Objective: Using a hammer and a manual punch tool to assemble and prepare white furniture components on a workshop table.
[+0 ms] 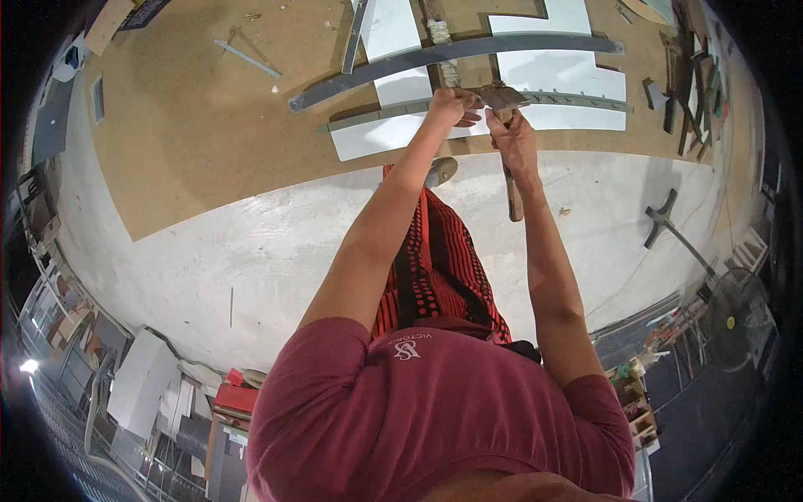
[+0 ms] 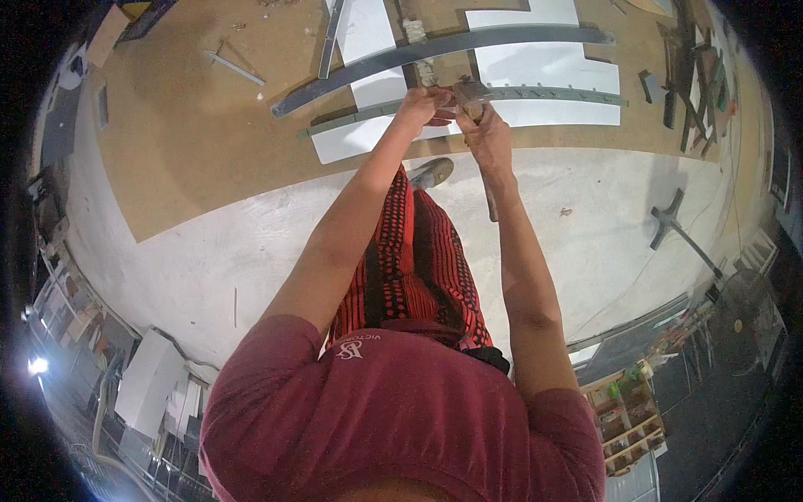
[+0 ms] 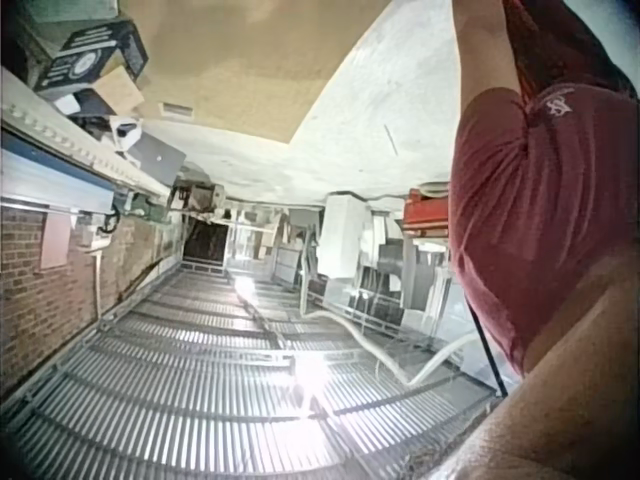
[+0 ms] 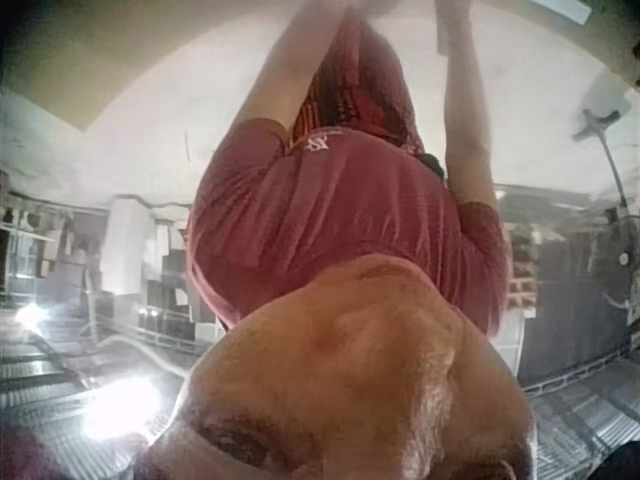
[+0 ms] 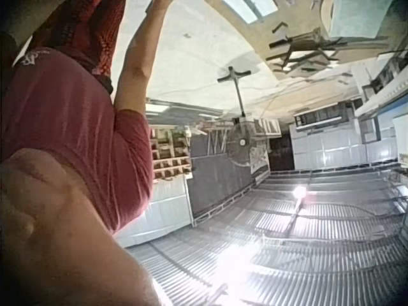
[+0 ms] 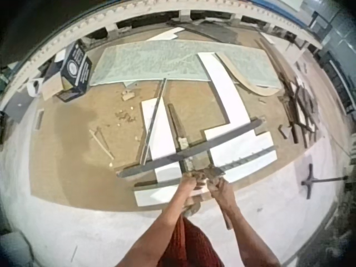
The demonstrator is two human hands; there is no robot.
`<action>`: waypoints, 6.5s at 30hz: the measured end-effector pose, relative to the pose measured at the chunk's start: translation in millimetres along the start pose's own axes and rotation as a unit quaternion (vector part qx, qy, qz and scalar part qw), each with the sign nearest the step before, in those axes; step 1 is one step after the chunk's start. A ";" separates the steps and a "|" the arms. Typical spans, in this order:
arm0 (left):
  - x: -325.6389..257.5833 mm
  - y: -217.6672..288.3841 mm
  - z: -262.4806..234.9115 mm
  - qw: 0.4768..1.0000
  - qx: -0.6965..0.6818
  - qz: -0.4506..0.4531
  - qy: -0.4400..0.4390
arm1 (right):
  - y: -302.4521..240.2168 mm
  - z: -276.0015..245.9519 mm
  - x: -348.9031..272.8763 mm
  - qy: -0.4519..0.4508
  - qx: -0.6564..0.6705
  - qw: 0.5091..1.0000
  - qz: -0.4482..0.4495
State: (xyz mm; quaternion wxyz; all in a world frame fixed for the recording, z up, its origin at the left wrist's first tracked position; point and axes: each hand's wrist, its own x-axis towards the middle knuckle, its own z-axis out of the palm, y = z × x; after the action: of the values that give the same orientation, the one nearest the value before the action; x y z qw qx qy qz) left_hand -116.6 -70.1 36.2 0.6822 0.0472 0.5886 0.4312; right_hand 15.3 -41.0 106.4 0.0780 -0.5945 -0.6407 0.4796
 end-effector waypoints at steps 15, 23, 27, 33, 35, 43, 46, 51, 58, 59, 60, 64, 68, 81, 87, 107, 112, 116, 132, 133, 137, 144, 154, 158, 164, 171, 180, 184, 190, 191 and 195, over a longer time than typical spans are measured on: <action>-7.9 -0.4 -20.3 1.000 0.001 0.011 -0.025 | 13.9 -7.4 -36.6 -0.008 -0.002 0.996 0.091; -41.7 99.6 -134.8 0.985 0.039 0.131 0.105 | 35.3 -23.8 -111.1 -0.017 -0.044 0.990 0.133; 19.2 131.2 -234.9 0.854 0.265 0.295 0.338 | 47.4 -13.7 -132.7 -0.044 -0.065 0.981 0.177; 87.2 178.1 -236.7 0.724 0.467 0.268 0.432 | 57.4 6.3 -159.7 -0.045 -0.076 0.951 0.297; 100.6 181.8 -243.5 0.688 0.511 0.263 0.443 | 45.5 16.3 -163.2 -0.036 -0.047 0.947 0.314; 99.8 195.6 -248.3 0.693 0.544 0.253 0.400 | 57.6 49.2 -171.8 0.015 -0.018 0.950 0.311; 66.7 192.2 -240.8 0.708 0.490 0.368 0.350 | 48.6 52.5 -171.9 0.012 -0.001 0.948 0.319; -13.2 157.1 -148.8 0.892 0.270 0.288 0.220 | 52.5 42.4 -179.7 0.010 0.056 0.947 0.317; -28.1 29.0 -49.4 0.859 0.400 0.308 0.079 | 88.4 41.9 -211.0 0.062 0.066 0.949 0.304; -21.9 17.8 -45.6 0.857 0.405 0.310 0.073 | 89.6 40.2 -214.9 0.060 0.061 0.948 0.306; -15.0 9.9 -45.8 0.836 0.426 0.337 0.082 | 90.6 38.0 -219.1 0.052 0.050 0.946 0.316; -6.8 -4.6 -41.1 0.807 0.464 0.355 0.081 | 105.7 36.2 -245.7 0.078 0.077 0.945 0.309; -10.1 -6.4 -36.8 0.791 0.490 0.359 0.072 | 120.0 37.3 -264.6 0.075 0.064 0.946 0.310; -9.6 -8.1 -36.1 0.760 0.519 0.385 0.069 | 134.5 47.3 -279.3 0.047 0.061 0.950 0.304; -7.2 -6.2 -29.8 0.746 0.550 0.370 0.062 | 149.7 49.5 -282.7 0.067 0.027 0.961 0.268; -4.3 -11.2 -31.9 0.736 0.504 0.445 0.081 | 22.1 18.3 -101.0 0.044 0.131 0.982 0.131; -3.4 -12.3 -33.3 0.746 0.481 0.453 0.082 | 12.6 25.7 -61.3 0.012 0.138 0.983 0.118; -2.2 -13.1 -35.5 0.735 0.502 0.446 0.090 | 2.5 29.0 -44.3 0.017 0.200 0.978 0.047; -7.2 -7.6 -33.1 0.735 0.526 0.415 0.106 | -1.8 41.8 -9.5 -0.021 0.113 0.990 0.080; -6.2 -8.7 -34.7 0.736 0.515 0.428 0.102 | -1.0 42.0 -10.2 -0.022 0.127 0.989 0.079; -4.4 -13.0 -37.1 0.742 0.487 0.449 0.105 | -0.4 42.0 -10.2 -0.018 0.141 0.988 0.068; -6.4 -15.4 -41.5 0.764 0.476 0.428 0.083 | -7.2 40.1 -13.0 -0.011 0.131 0.988 0.082; -6.9 -14.7 -38.5 0.774 0.443 0.439 0.111 | -9.0 45.8 -11.8 -0.024 0.099 0.992 0.078; -8.4 -18.1 -37.6 0.758 0.444 0.463 0.122 | -9.4 45.4 -14.6 -0.021 0.084 0.992 0.092; -4.4 -21.5 -39.7 0.800 0.405 0.430 0.107 | -28.1 35.2 -19.1 0.011 0.076 0.994 0.075; -5.9 -17.8 -37.4 0.795 0.409 0.439 0.093 | -10.1 47.1 -13.7 0.049 0.020 0.998 0.030; -6.6 -18.6 -44.3 0.808 0.375 0.443 0.096 | -32.9 33.9 -25.5 0.035 0.039 0.995 0.080; -3.4 -20.9 -43.5 0.802 0.405 0.430 0.092 | -22.0 40.6 -25.3 0.044 0.054 0.995 0.077; 4.9 -24.6 -44.2 0.809 0.413 0.409 0.086 | -1.6 47.8 -19.4 0.026 0.070 0.995 0.062; 0.8 -21.8 -40.9 0.779 0.444 0.434 0.094 | -1.2 45.0 -21.9 0.043 0.063 0.995 0.059; -4.9 -18.8 -43.2 0.791 0.443 0.415 0.081 | 1.6 34.8 -48.7 0.021 0.021 0.991 0.128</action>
State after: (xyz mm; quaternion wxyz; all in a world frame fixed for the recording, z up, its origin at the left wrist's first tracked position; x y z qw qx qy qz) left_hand -142.7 -104.2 16.1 0.2922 0.5485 0.6922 0.3670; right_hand 6.8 -100.1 109.8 0.0415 -0.6796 -0.5476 0.4864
